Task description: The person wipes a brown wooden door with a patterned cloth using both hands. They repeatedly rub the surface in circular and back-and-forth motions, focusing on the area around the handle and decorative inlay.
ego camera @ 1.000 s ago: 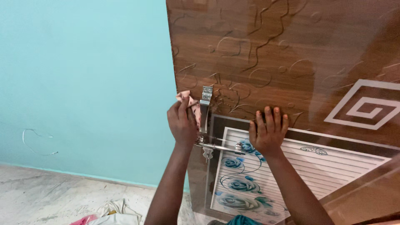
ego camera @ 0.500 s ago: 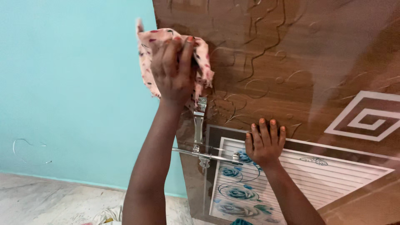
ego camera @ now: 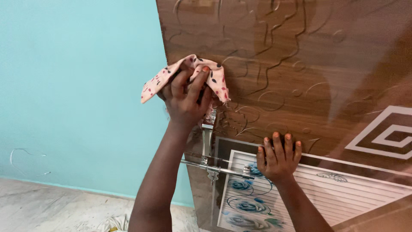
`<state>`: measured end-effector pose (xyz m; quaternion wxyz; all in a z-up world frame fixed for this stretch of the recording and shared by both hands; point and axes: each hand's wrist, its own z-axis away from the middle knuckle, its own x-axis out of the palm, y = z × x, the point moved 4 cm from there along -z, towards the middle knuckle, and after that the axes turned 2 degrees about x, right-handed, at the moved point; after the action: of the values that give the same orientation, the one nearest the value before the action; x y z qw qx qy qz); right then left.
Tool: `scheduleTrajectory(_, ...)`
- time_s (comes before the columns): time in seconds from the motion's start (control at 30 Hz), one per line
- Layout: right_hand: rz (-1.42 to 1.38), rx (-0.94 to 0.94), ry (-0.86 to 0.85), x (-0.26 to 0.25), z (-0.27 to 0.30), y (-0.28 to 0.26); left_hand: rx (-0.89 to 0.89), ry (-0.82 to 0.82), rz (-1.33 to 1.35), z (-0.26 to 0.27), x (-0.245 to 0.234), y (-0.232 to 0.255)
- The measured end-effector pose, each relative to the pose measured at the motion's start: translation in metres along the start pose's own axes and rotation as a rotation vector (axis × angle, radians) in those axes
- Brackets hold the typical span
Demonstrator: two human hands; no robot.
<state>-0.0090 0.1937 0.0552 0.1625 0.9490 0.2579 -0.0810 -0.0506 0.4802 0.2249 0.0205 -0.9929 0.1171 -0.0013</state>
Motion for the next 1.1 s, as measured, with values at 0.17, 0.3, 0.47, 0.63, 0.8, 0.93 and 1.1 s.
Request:
scheduleTrajectory(0.17,0.006,-0.003,0.007,0.0,0.001,-0.001,-0.031,0.0,0.071,0.018,-0.001,-0.006)
scheduleTrajectory(0.3,0.013,-0.007,-0.002,-0.001,0.001,-0.001,-0.094,-0.011,0.078,0.058,-0.003,-0.004)
scheduleTrajectory(0.47,0.023,0.01,-0.012,0.0,0.0,-0.001,-0.167,0.005,0.134,0.124,-0.005,0.004)
scheduleTrajectory(0.63,0.006,0.0,-0.002,-0.003,-0.001,-0.001,-0.348,-0.083,0.318,0.182,-0.011,0.008)
scheduleTrajectory(0.8,0.001,0.001,-0.007,-0.006,-0.002,-0.003,-0.394,-0.207,0.311,0.214,-0.03,0.019)
scheduleTrajectory(0.93,-0.004,0.007,-0.004,-0.007,-0.004,-0.002,-0.447,-0.272,0.352,0.225,-0.041,0.022)
scheduleTrajectory(1.1,-0.007,0.011,-0.006,-0.009,-0.004,-0.003,-0.471,-0.253,0.34,0.216,-0.043,0.024)
